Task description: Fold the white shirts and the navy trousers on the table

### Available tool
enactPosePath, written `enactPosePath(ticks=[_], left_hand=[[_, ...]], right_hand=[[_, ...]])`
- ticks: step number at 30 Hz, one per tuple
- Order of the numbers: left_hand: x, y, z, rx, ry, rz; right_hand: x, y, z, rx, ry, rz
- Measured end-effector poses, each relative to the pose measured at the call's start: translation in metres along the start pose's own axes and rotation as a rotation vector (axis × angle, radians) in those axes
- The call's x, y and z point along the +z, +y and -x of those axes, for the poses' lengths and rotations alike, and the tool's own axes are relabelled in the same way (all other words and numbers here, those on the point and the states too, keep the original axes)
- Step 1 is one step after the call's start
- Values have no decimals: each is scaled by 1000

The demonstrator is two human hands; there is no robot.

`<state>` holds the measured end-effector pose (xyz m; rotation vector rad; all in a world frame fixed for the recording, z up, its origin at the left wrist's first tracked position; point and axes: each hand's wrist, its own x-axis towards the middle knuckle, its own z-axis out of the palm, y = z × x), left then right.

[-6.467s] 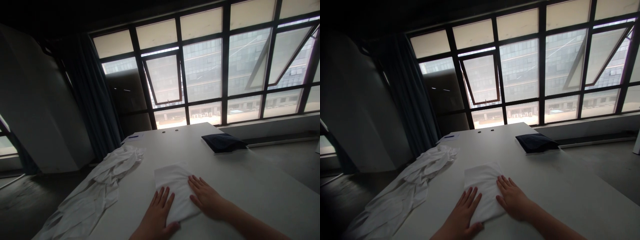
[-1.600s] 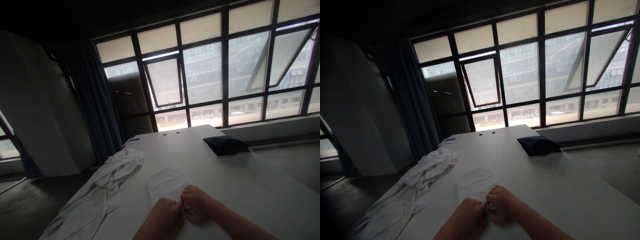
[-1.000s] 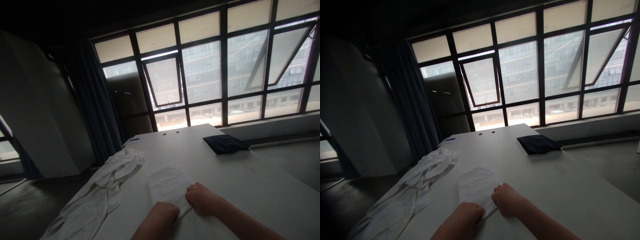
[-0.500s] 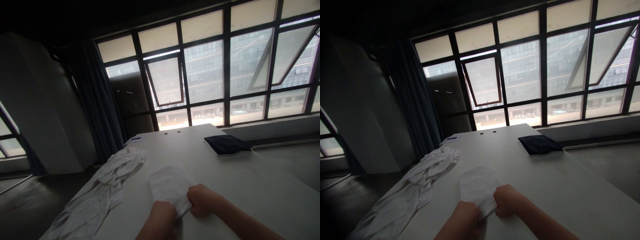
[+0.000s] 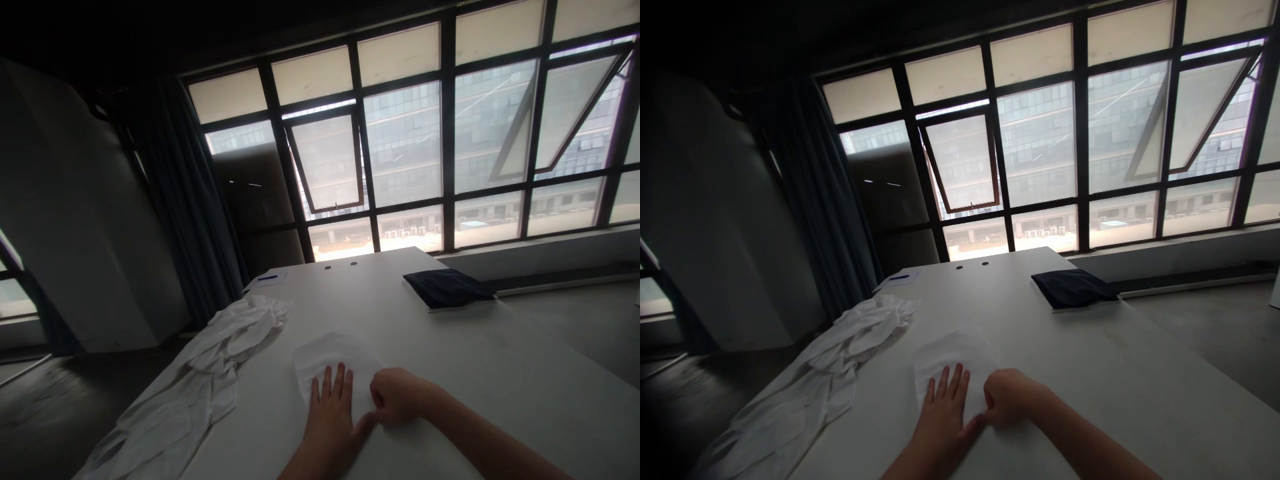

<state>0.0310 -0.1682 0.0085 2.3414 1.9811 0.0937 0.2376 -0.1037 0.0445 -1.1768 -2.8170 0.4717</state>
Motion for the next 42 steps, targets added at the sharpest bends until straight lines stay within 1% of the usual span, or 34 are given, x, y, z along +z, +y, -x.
enactPosePath(ticks=[3, 5, 6, 9, 10, 12, 15, 17, 19, 21, 22, 23, 24, 25, 27, 28, 30, 32, 34, 36, 38, 42], left_hand=[[-5, -3, 2, -201, -44, -31], [-5, -5, 2, -257, -63, -37], [-3, -6, 2, -251, -61, -35], [4, -10, 2, -201, -34, -19], [7, -10, 2, -189, -26, -15], [11, -9, 2, -166, -22, -8], [11, 1, 6, -125, -50, 16], [5, 9, 11, -72, -80, 47], [-4, 16, 16, 33, -107, 100], [-14, 20, 20, 161, -132, 162], [-18, 21, 21, 202, -144, 183], [-20, 21, 21, 210, -149, 192], [-21, 21, 22, 183, -141, 186], [-21, 21, 21, 127, -116, 168], [-16, 21, 20, 14, -33, 122], [-13, 22, 18, -6, 15, 108], [-5, 25, 13, 36, 85, 109], [2, 30, 6, 137, 119, 142], [7, 35, -4, 199, 131, 173], [9, 37, -13, 198, 124, 184], [8, 34, -20, 169, 90, 171], [0, 16, -24, 71, 39, 93]], right_hand=[[0, 2, 1, -8, -16, -18], [-1, 3, 1, -11, 19, -38], [-2, 3, 0, -10, 75, -52], [-3, 1, -5, -7, 333, -93], [-3, 0, -7, -13, 399, -99], [0, -3, -11, -47, 449, -99], [8, -6, -17, -66, 446, -70], [12, -4, -20, -19, 470, -38], [15, 1, -22, 39, 487, -22], [20, 9, -23, 55, 443, -21], [23, 13, -23, 51, 400, -22], [27, 17, -24, 42, 351, -23], [31, 21, -25, 33, 306, -23], [35, 25, -26, 28, 275, -23], [42, 30, -28, 26, 262, -26], [46, 32, -29, 26, 274, -27], [53, 34, -32, 30, 320, -32], [58, 35, -35, 41, 375, -44], [63, 35, -39, 56, 422, -65], [64, 32, -40, 66, 441, -80], [62, 27, -40, 69, 433, -85], [54, 13, -36, 64, 357, -63]])
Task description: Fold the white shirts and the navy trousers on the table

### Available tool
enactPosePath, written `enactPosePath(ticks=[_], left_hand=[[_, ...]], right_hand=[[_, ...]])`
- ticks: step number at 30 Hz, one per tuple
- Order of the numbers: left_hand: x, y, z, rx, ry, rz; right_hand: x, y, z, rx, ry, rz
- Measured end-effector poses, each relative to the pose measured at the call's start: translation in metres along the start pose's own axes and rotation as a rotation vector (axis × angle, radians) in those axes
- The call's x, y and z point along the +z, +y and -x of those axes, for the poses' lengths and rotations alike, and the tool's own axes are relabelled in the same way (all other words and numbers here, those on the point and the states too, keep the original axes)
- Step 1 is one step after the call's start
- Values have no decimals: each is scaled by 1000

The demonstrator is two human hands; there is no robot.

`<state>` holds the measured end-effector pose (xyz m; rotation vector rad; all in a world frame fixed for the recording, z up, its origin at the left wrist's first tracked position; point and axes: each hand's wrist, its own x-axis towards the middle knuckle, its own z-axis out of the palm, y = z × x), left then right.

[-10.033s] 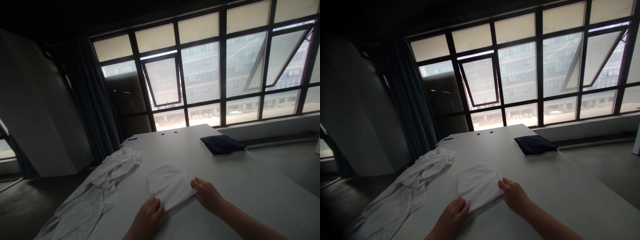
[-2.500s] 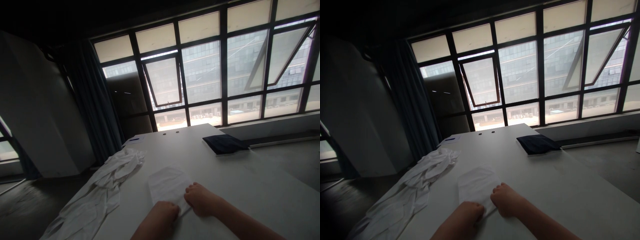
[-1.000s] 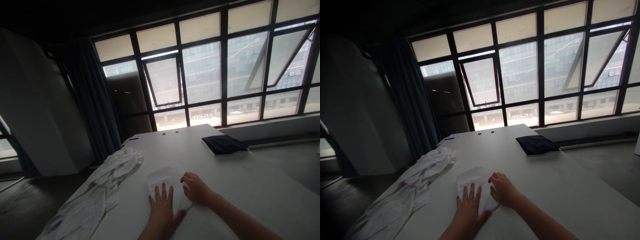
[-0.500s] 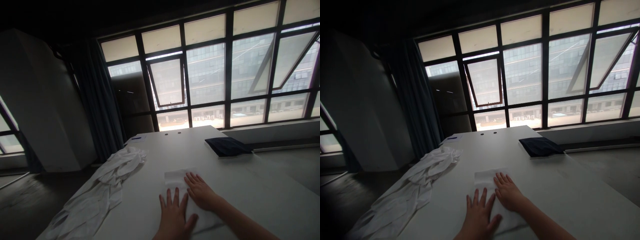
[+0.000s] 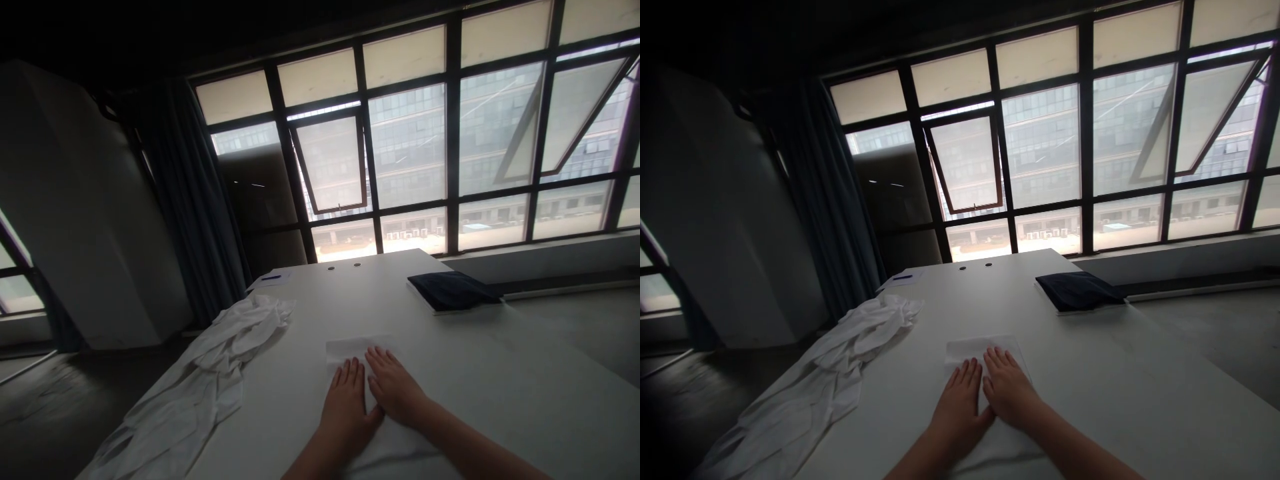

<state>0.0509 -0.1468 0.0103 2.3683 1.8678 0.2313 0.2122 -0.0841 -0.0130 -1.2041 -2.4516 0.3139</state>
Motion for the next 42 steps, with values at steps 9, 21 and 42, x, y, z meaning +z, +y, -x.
enactPosePath(ticks=[9, 21, 42], left_hand=[[-14, -24, 13, -161, -74, -74], [-5, -24, 21, -44, -119, -23], [-13, -30, 8, -3, -101, 1]], right_hand=[[-26, 43, 2, 250, -89, 121], [-9, 8, -19, 34, -112, 65], [-14, 9, 5, -24, -96, 101]])
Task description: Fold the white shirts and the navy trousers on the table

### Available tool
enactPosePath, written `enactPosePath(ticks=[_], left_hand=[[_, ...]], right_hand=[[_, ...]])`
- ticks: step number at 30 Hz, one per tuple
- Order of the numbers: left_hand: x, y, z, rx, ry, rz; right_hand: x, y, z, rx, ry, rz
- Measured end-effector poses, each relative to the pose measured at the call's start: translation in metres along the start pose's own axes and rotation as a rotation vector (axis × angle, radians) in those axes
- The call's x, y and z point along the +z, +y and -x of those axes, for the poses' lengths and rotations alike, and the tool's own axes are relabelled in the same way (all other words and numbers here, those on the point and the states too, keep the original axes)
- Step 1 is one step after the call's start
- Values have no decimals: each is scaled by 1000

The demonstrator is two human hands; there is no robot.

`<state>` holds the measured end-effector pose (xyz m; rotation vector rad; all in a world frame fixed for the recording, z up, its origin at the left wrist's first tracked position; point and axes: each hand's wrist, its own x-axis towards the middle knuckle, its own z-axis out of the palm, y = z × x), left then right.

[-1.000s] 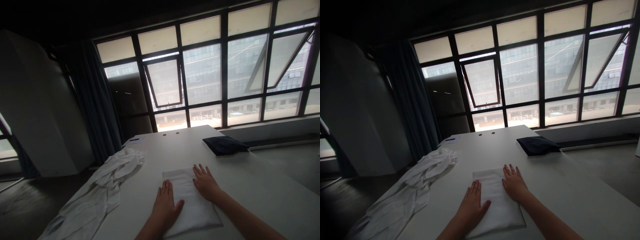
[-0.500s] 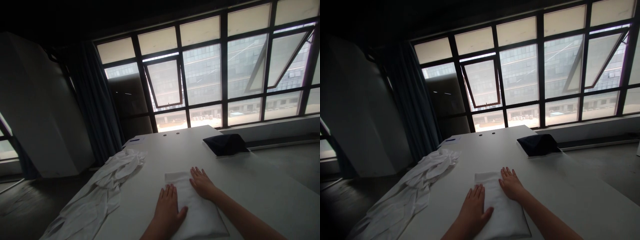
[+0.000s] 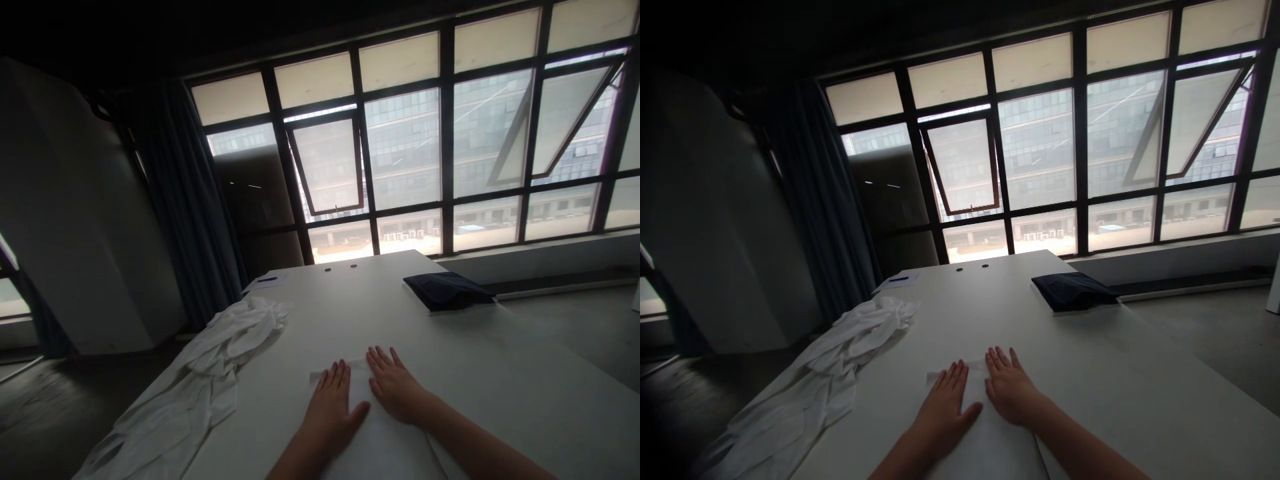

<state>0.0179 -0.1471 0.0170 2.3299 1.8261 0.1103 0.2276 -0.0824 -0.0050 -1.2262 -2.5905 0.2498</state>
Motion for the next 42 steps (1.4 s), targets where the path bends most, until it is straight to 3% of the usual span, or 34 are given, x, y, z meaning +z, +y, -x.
enactPosePath(ticks=[4, 8, 10, 13, 15, 17, 19, 23, 26, 28, 31, 35, 38, 42], left_hand=[[-4, -21, 3, -147, 29, -81], [-3, -32, 0, -192, 38, -102], [-4, -38, -3, -218, 35, -120], [-8, -52, -6, -267, 41, -139], [-10, -61, -6, -297, 60, -138], [-8, -68, -6, -322, 82, -136], [-6, -71, -6, -355, 116, -142], [-5, -72, -4, -355, 313, -189], [-11, -70, -2, -100, 478, -164], [-15, -65, 1, 132, 463, -83], [-16, -52, 7, 346, 322, 5], [-14, -34, 11, 357, 215, 42], [-14, -29, 9, 330, 234, 81], [-14, -30, 2, 281, 290, 111]], right_hand=[[-16, -2, 7, 48, 20, 17], [-19, -35, 21, -120, 89, -22], [1, -60, 25, -230, 118, -64], [51, -90, 25, -422, 136, -43], [80, -99, 22, -535, 155, 5], [89, -98, 21, -593, 148, 26], [74, -90, 23, -612, 104, -13], [4, -68, 28, -658, -68, -229], [-38, -49, 24, -542, -175, -346], [-52, -34, 16, -400, -201, -329], [-64, -9, 7, -181, -163, -203], [-69, 7, 8, 39, -43, -19], [-59, -1, 11, 9, 11, 87], [-39, -14, 6, -38, -18, 166]])
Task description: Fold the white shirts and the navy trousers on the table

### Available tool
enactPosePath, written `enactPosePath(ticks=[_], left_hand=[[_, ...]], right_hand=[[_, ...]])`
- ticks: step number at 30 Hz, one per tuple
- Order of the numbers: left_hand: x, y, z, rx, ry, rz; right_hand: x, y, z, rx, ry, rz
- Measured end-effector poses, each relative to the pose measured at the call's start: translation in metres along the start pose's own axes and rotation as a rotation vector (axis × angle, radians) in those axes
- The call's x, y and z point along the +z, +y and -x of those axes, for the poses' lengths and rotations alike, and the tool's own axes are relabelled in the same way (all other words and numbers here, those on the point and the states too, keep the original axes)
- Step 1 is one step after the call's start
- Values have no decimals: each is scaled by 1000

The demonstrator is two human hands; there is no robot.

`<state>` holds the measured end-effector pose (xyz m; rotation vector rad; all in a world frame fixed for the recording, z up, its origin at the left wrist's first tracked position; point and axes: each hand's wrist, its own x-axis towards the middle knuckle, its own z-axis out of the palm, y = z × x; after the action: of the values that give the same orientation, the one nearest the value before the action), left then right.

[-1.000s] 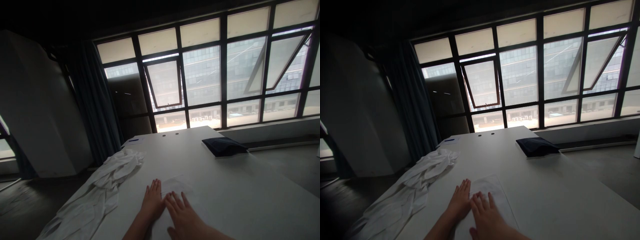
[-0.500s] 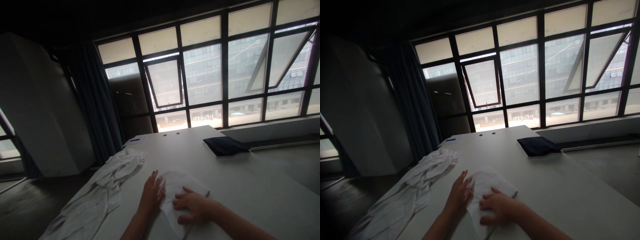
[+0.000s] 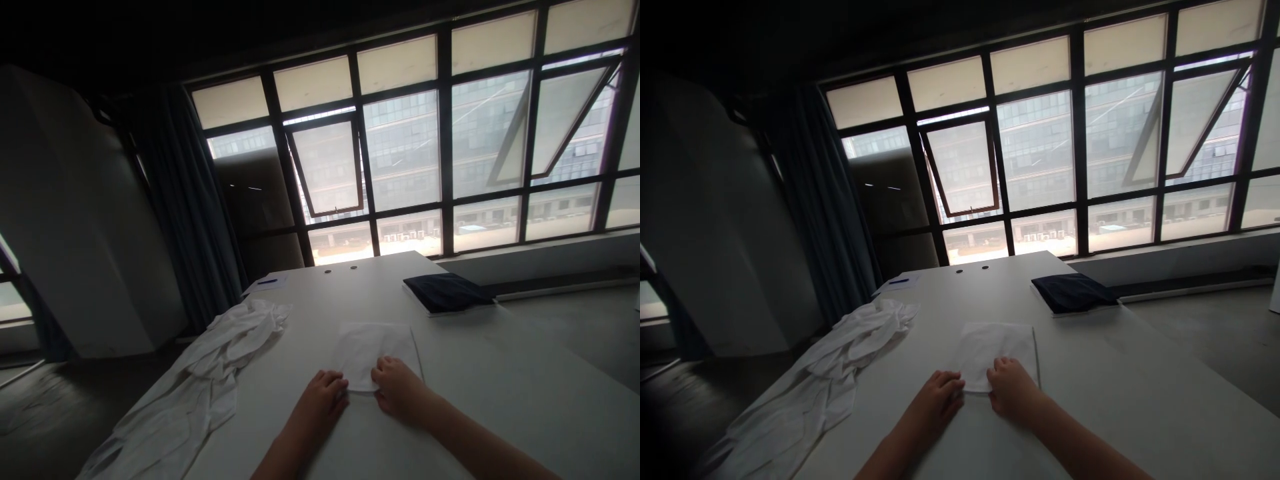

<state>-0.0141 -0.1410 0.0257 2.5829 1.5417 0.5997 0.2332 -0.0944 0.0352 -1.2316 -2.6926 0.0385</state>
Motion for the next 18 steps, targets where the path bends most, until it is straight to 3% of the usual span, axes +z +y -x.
enactPosePath(ticks=[4, 9, 14, 16, 18], left_hand=[[0, 3, -1, -21, 44, -79], [1, 10, 0, 88, 103, -114], [4, 2, -1, 84, 159, -103], [4, 0, -1, 79, 235, -129], [3, 1, -1, 110, 318, -168]], right_hand=[[5, 1, -4, -35, 0, 15], [3, 4, 1, -110, 20, -9], [-12, 5, -1, -202, 46, -4], [-22, 2, -1, -146, 75, 49], [-29, -5, 1, 19, 96, 83]])
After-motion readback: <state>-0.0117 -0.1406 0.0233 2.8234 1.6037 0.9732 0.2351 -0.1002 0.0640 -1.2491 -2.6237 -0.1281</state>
